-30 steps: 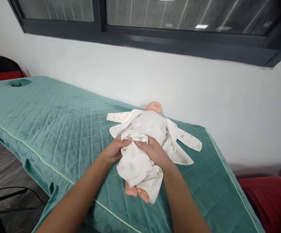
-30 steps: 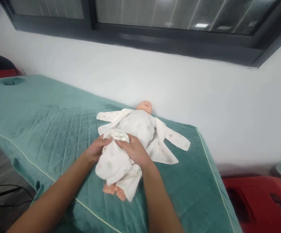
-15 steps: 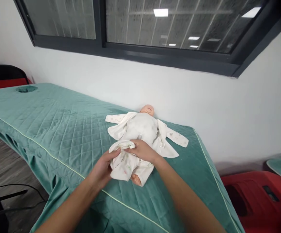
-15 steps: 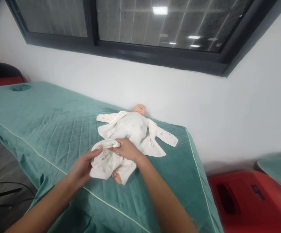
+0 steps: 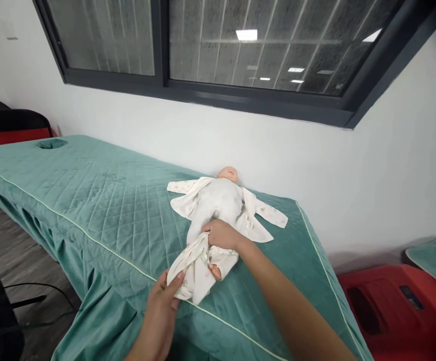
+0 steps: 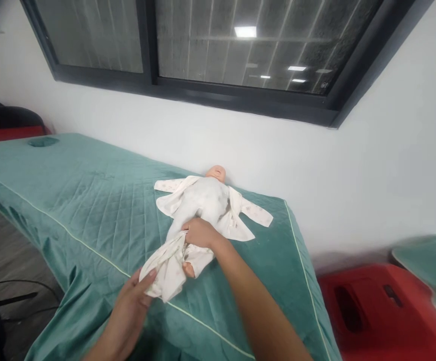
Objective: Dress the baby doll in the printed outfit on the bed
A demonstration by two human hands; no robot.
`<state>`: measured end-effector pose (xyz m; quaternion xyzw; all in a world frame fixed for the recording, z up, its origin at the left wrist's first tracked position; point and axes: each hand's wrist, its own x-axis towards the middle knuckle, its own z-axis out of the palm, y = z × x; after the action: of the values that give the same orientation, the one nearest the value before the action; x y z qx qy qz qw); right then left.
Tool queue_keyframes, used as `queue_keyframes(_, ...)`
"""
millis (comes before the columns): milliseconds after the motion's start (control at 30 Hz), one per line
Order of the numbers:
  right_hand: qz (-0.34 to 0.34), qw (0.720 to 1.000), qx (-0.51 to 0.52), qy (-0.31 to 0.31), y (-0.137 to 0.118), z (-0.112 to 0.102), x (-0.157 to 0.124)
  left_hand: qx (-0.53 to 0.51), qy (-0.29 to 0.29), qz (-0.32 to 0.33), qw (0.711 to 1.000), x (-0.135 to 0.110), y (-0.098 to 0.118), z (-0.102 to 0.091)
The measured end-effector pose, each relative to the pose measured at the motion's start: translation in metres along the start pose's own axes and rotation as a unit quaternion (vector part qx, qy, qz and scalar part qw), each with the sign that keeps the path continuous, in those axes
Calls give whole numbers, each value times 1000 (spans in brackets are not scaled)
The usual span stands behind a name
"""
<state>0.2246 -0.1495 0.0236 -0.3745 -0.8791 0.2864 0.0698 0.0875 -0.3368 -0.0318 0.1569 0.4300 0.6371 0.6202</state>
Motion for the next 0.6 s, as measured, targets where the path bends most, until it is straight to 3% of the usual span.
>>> queue_keyframes(167,5,1000,5,-3,0,0,0,216,31,103,970,30,12,-20)
queue_keyframes(333,3,1000,21,-8,-1,-1,-2,342,42,176,922,47,26,-17)
queue_keyframes(500,3,998,55,14,-2,2,-7,396,27,180,900,48,23,-15)
queue_keyframes(600,4,996,85,26,-2,4,-9,396,6,148,906,47,27,-15)
